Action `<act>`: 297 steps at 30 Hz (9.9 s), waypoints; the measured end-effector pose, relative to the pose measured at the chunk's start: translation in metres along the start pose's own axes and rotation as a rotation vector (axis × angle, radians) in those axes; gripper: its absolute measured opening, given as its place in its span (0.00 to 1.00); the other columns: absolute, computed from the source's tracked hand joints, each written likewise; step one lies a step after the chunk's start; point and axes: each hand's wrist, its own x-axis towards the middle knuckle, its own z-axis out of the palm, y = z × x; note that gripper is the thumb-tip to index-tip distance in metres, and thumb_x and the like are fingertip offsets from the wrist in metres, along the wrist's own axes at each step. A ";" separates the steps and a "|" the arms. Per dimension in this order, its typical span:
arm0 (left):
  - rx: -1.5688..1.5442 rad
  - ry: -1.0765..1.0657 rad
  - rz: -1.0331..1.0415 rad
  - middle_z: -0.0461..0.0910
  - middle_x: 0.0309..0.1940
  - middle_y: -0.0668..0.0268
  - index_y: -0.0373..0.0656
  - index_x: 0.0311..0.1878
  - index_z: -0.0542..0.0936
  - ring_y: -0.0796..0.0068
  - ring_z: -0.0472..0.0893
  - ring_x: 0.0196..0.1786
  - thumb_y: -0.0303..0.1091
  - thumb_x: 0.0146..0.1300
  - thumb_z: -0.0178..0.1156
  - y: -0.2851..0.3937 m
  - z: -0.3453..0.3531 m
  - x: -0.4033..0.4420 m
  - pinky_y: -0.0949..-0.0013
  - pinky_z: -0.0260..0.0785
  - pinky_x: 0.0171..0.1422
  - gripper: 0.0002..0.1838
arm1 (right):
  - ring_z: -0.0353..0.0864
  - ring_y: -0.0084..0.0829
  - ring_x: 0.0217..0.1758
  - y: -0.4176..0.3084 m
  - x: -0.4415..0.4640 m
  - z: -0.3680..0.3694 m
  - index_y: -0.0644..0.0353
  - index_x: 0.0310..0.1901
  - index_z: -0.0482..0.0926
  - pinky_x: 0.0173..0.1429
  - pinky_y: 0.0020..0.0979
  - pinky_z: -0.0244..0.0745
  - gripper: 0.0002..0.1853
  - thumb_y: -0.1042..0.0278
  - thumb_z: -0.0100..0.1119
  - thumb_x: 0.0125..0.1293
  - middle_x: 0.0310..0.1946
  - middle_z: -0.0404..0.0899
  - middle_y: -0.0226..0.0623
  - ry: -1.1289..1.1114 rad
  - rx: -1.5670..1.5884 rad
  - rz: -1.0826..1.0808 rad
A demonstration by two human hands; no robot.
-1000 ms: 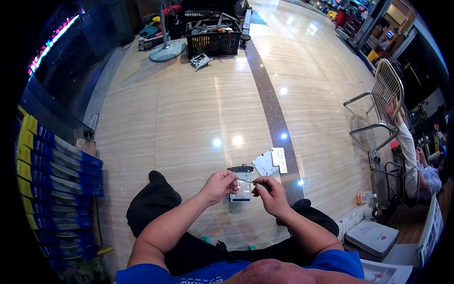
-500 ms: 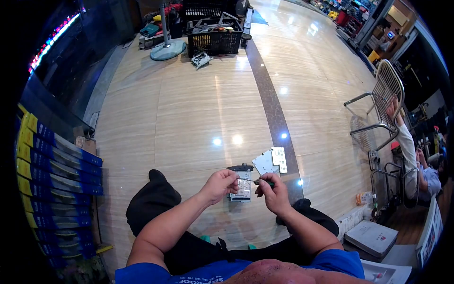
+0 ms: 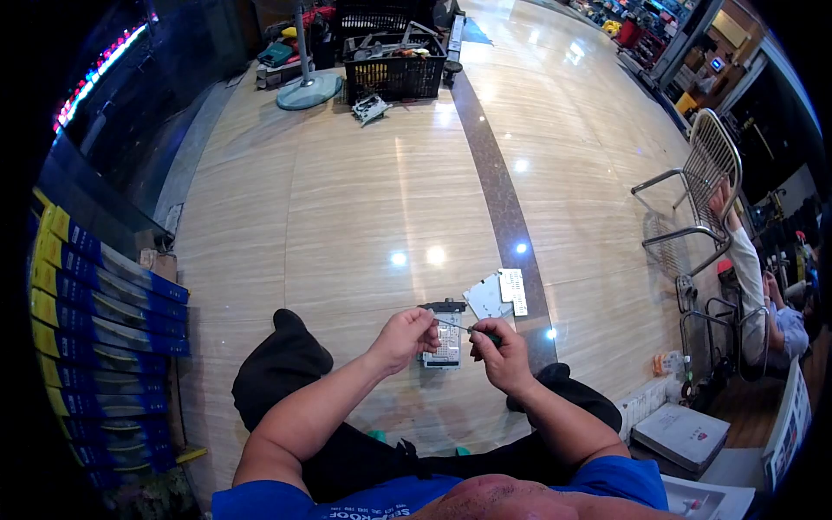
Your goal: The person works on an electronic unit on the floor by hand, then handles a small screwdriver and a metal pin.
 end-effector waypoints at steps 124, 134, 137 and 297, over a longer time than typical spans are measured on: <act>-0.060 0.058 0.014 0.78 0.31 0.67 0.40 0.45 0.77 0.75 0.79 0.33 0.39 0.77 0.48 -0.001 0.006 0.002 0.71 0.74 0.40 0.13 | 0.83 0.24 0.34 0.010 -0.003 -0.010 0.67 0.50 0.75 0.39 0.26 0.78 0.10 0.76 0.59 0.68 0.33 0.81 0.38 0.035 -0.184 -0.053; -0.061 0.117 -0.017 0.78 0.31 0.66 0.40 0.43 0.77 0.74 0.79 0.33 0.40 0.77 0.49 -0.003 0.006 0.003 0.70 0.74 0.40 0.13 | 0.81 0.30 0.31 0.000 0.003 -0.009 0.63 0.45 0.80 0.36 0.28 0.75 0.09 0.79 0.64 0.63 0.33 0.81 0.41 0.016 -0.398 -0.247; -0.074 0.107 -0.018 0.78 0.31 0.66 0.41 0.43 0.77 0.73 0.79 0.33 0.40 0.77 0.49 -0.003 0.006 0.002 0.69 0.74 0.40 0.13 | 0.81 0.32 0.31 -0.002 0.003 -0.009 0.63 0.45 0.81 0.35 0.28 0.75 0.09 0.79 0.64 0.62 0.32 0.81 0.42 0.005 -0.433 -0.295; -0.157 -0.003 0.067 0.81 0.36 0.63 0.39 0.49 0.76 0.72 0.82 0.39 0.31 0.73 0.55 0.003 0.005 0.002 0.67 0.78 0.46 0.07 | 0.75 0.18 0.26 0.003 0.002 -0.011 0.66 0.51 0.76 0.29 0.22 0.72 0.11 0.69 0.57 0.72 0.27 0.78 0.30 0.067 0.162 0.367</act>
